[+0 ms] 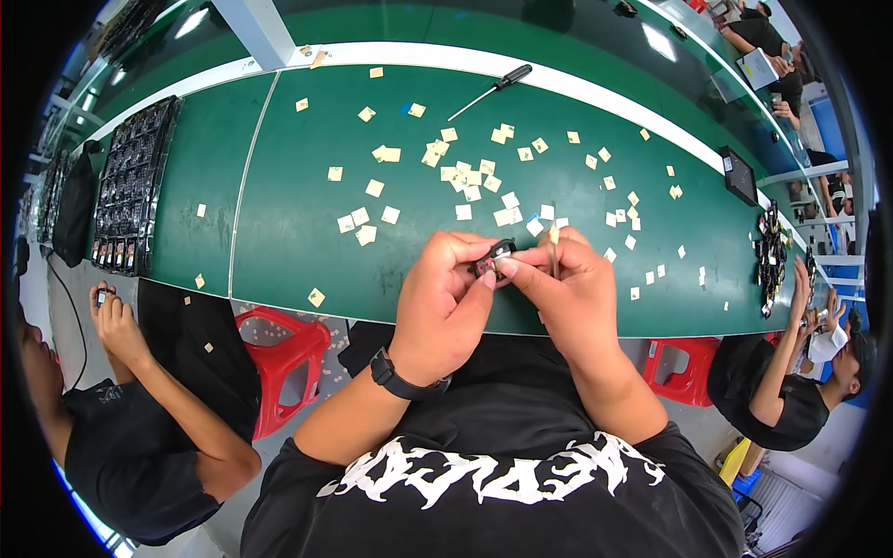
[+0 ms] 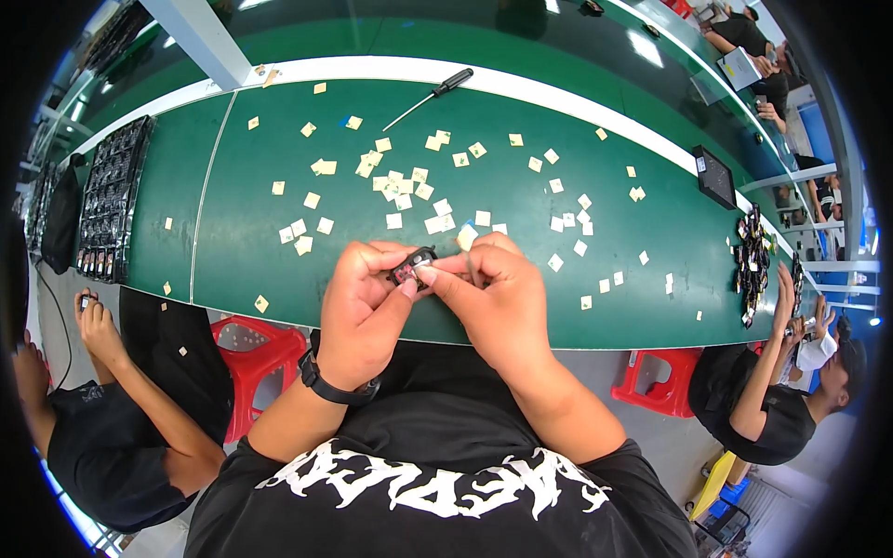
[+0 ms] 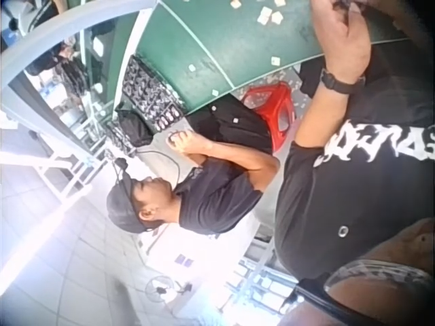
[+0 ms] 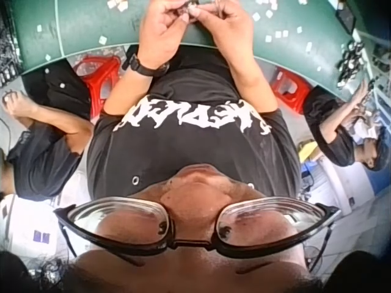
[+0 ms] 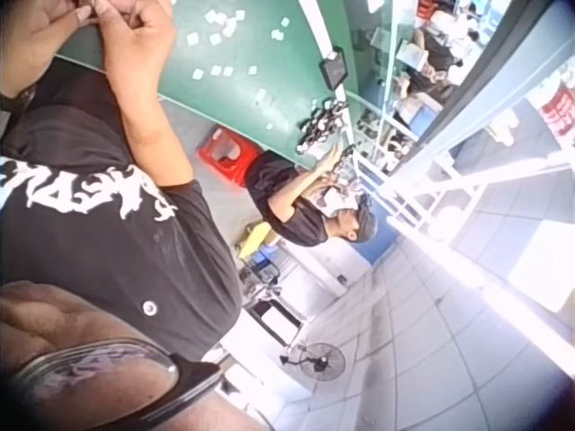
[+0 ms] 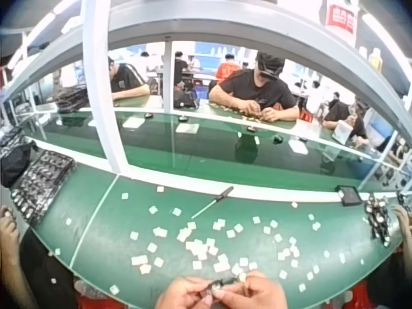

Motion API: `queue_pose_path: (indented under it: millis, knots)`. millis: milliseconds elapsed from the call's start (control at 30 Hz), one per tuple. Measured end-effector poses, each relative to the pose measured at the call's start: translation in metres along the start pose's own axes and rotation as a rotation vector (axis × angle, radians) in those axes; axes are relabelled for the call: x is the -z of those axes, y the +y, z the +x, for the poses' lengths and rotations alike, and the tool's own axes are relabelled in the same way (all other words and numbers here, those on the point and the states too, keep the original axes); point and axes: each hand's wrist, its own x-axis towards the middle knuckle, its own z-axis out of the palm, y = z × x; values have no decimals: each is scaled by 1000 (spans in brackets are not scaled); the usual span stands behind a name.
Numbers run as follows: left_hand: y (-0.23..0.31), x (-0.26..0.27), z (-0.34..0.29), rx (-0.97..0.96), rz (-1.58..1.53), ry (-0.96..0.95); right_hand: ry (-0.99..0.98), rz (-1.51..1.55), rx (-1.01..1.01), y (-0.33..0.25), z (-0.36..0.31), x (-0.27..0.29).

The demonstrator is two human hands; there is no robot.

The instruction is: Assembling small internal electronic components into a housing on an assembly line.

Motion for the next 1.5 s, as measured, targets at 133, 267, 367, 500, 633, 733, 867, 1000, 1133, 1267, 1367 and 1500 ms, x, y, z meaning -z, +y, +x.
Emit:
queue_pose_path:
  millis: [133,267,367,500,633,733,867,1000,1133,1267,1367,1500]
  knots:
    - [0,7,-1,21,-8,-84,-5,195,-240,0,9,5]
    - [0,12,-1,26,-57,-143,-120,212,-299,-8,15,12]
    - [1,12,-1,60,-90,-133,-207,173,-343,-9,20,17]
    - [6,11,2,164,-218,-42,-251,238,-246,-1,22,16]
    - [13,5,5,199,-283,47,-164,478,-413,-3,12,57]
    - [15,2,6,211,-284,66,105,381,-331,12,-3,118]
    - [7,-1,8,188,-253,72,370,202,-311,28,-27,197]
    - [8,0,6,195,-185,121,626,-243,-297,55,-47,248]
    - [15,-4,8,228,-123,122,801,-640,-212,101,-65,317]
    - [17,-7,13,264,-121,99,889,-1228,-198,116,-52,358]
    - [23,-12,10,196,-82,234,877,-1345,-72,122,-30,376]
    - [37,22,3,-60,316,325,845,-1455,-74,124,6,393]
